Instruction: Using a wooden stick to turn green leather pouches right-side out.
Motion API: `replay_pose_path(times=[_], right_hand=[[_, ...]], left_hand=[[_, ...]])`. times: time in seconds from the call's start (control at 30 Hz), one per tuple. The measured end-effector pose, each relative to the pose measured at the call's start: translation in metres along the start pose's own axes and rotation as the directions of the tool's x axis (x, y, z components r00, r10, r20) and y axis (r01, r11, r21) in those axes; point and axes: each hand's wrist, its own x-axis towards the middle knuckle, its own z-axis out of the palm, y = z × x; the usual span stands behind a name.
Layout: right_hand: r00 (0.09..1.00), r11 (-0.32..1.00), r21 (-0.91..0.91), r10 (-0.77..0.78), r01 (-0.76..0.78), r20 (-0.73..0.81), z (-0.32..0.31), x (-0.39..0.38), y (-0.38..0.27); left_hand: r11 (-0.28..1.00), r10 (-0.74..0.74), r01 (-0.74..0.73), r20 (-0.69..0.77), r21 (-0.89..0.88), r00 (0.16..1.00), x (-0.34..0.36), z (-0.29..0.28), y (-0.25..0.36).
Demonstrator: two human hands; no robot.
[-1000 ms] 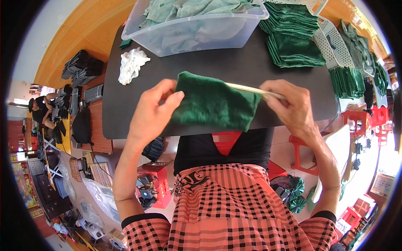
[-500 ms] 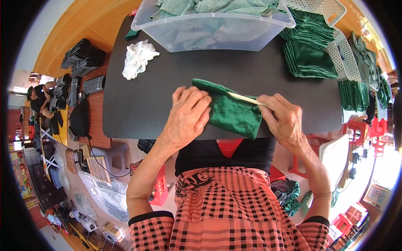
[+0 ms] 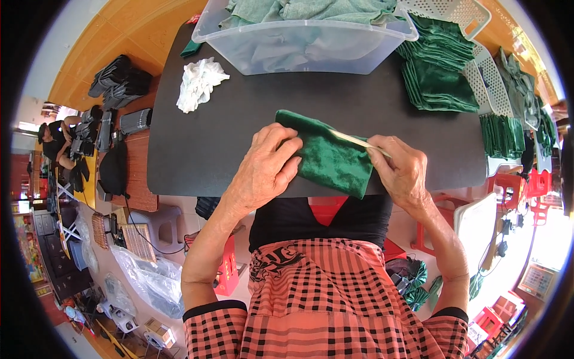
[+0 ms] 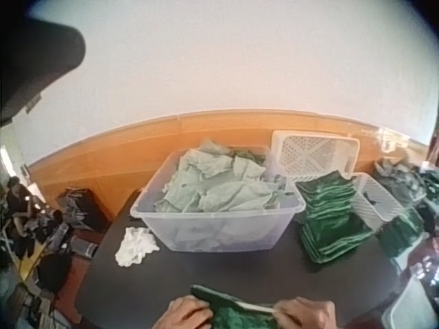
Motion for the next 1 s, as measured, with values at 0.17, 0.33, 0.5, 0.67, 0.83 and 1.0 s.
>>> replay_pose_path(times=[0.17,0.33,0.5,0.67,0.83,1.0], right_hand=[[0.996,0.988,0.141,0.069,-0.061,-0.049,-0.01,0.005,-0.002],[0.991,0.971,0.223,-0.066,0.09,-0.115,-0.024,0.04,-0.019],[0.958,0.959,0.067,-0.278,0.274,0.065,-0.036,0.036,0.003],[0.917,0.936,-0.016,-0.339,0.35,0.212,-0.03,0.023,0.028],[0.871,0.902,-0.08,-0.383,0.425,0.308,-0.026,0.03,0.028],[0.871,0.902,-0.04,-0.402,0.43,0.283,-0.015,0.038,0.03]], left_hand=[[0.925,-0.249,0.194,-0.135,-0.327,0.959,-0.011,-0.013,0.006],[0.852,-0.34,0.229,-0.167,-0.47,0.925,0.022,-0.039,-0.011],[0.836,-0.443,0.279,-0.281,-0.472,0.852,0.008,-0.069,-0.054],[0.913,-0.385,0.353,-0.149,-0.202,0.911,0.011,-0.06,-0.026],[0.998,-0.026,0.018,0.163,0.052,0.986,0.014,-0.02,0.0],[0.93,0.022,-0.1,0.218,0.354,0.976,0.022,-0.009,-0.025]])
